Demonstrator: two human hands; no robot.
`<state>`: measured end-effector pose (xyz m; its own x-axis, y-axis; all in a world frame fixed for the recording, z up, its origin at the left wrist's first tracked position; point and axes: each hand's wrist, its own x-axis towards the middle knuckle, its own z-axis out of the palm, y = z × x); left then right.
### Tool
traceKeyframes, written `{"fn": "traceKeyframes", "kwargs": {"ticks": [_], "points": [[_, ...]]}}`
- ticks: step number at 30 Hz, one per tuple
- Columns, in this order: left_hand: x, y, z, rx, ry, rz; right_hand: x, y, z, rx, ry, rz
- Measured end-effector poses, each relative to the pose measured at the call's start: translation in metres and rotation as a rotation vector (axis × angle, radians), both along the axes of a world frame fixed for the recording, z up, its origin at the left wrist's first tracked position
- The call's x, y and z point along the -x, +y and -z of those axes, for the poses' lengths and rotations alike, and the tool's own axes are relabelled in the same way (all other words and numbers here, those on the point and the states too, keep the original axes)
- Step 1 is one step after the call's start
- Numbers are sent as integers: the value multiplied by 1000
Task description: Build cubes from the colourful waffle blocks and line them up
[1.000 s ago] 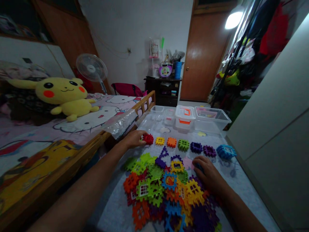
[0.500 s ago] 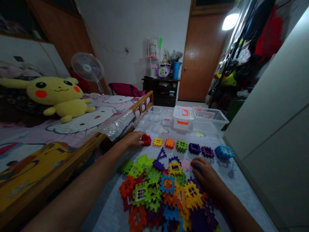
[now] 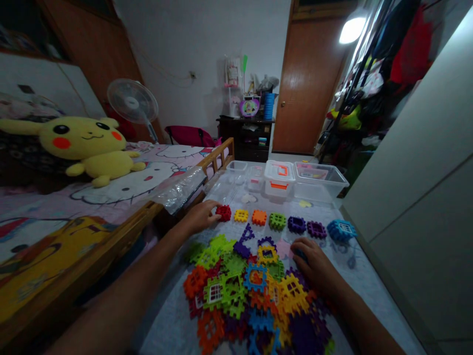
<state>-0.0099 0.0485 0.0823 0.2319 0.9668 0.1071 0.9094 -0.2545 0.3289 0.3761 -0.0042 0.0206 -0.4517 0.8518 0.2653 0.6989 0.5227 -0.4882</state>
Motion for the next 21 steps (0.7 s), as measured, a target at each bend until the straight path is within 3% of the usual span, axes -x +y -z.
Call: {"fn": "traceKeyframes", "kwargs": {"ticks": [4, 9, 12, 15, 21], "points": [[-9, -38, -2, -2, -43, 16, -1, -1, -3, -12, 22, 15], [-17, -94, 0, 36, -55, -28, -8, -1, -10, -94, 85, 128], [-23, -115, -1, 42, -83, -9, -10, -2, -14, -99, 91, 121], [-35, -118, -4, 37, -108, 36, -9, -3, -16, -73, 70, 99], [-70, -97, -7, 48, 8, 194, -8, -2, -14, -68, 80, 103]]}}
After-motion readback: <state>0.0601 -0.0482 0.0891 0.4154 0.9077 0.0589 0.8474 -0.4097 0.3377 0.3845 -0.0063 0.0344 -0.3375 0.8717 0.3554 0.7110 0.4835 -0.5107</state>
